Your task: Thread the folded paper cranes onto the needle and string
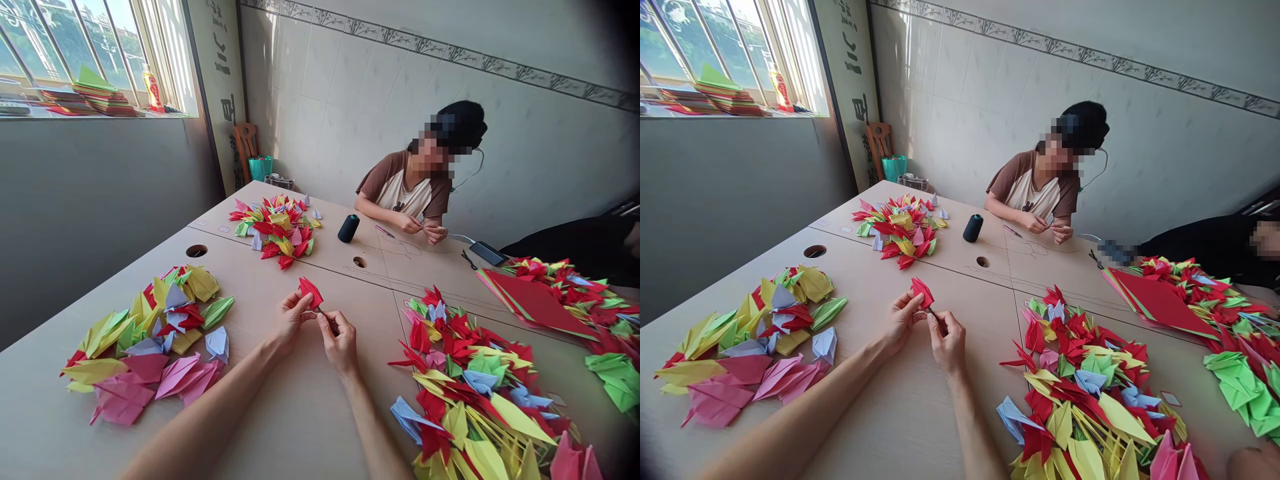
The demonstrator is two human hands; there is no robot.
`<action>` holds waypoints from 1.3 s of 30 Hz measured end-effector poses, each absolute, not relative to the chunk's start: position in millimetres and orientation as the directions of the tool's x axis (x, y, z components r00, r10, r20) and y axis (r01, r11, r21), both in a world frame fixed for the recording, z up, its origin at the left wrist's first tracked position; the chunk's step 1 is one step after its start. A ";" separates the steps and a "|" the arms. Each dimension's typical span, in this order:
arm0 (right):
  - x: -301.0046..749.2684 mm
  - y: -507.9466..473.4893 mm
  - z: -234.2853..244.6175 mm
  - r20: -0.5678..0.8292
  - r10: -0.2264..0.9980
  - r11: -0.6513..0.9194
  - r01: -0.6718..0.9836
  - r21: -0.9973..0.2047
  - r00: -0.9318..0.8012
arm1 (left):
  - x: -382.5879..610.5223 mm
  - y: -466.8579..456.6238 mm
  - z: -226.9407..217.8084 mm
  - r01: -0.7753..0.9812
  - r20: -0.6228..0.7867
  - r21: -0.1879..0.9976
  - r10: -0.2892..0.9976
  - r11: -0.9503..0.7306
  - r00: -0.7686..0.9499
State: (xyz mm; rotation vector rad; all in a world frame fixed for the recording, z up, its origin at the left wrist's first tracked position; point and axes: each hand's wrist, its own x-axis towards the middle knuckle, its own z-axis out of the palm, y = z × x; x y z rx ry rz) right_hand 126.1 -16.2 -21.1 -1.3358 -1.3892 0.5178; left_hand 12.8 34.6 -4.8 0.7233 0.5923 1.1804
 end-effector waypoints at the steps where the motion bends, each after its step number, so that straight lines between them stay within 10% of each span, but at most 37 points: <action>1: 126.3 -16.0 -21.5 0.392 0.893 0.274 0.424 -0.863 0.222 | 12.8 34.4 -4.6 -0.605 -0.041 0.768 0.959 0.210 0.282; 39: 126.1 -15.3 -26.5 0.351 0.865 0.258 0.283 -0.924 0.359 | 10.5 32.0 -3.5 -0.434 -0.024 0.885 0.948 0.167 0.317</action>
